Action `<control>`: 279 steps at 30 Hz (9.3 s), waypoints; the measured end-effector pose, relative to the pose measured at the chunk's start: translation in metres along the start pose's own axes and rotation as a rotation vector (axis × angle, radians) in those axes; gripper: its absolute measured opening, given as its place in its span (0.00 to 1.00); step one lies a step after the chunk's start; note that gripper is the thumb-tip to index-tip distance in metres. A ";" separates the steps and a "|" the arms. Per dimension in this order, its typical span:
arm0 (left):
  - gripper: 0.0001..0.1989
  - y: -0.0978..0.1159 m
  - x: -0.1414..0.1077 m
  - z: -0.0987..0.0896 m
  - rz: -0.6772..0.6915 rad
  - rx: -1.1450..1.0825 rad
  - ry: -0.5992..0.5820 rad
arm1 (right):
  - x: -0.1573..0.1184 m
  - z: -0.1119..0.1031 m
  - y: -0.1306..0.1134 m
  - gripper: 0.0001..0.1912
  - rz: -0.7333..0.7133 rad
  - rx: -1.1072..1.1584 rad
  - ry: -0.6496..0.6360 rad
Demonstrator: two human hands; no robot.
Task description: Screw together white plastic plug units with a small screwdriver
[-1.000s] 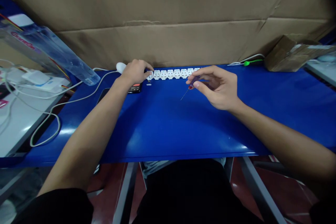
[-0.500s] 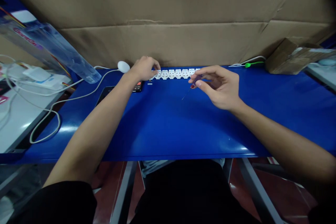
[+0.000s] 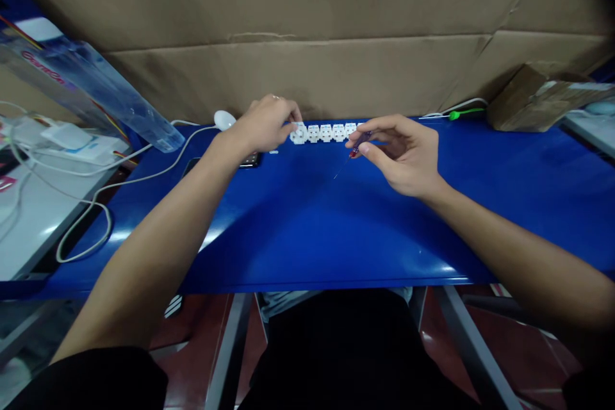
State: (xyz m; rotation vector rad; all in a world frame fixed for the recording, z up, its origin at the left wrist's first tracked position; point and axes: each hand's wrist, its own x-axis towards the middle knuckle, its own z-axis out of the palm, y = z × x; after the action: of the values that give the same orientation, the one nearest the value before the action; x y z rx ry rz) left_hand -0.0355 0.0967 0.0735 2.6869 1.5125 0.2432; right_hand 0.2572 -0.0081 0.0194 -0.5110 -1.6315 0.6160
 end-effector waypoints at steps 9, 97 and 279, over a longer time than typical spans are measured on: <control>0.12 0.081 -0.064 0.042 0.145 -0.268 -0.067 | -0.003 0.000 -0.001 0.19 0.018 -0.028 -0.025; 0.13 0.080 -0.074 0.071 0.260 -0.570 0.039 | -0.002 0.004 -0.015 0.18 -0.083 -0.397 0.148; 0.11 0.072 -0.070 0.075 0.317 -0.634 0.045 | -0.005 0.006 -0.009 0.15 0.075 -0.093 0.031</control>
State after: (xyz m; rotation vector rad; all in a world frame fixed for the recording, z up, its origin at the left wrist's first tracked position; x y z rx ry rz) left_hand 0.0020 0.0022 0.0005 2.3740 0.8079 0.6693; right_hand 0.2527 -0.0188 0.0205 -0.6489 -1.6232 0.5867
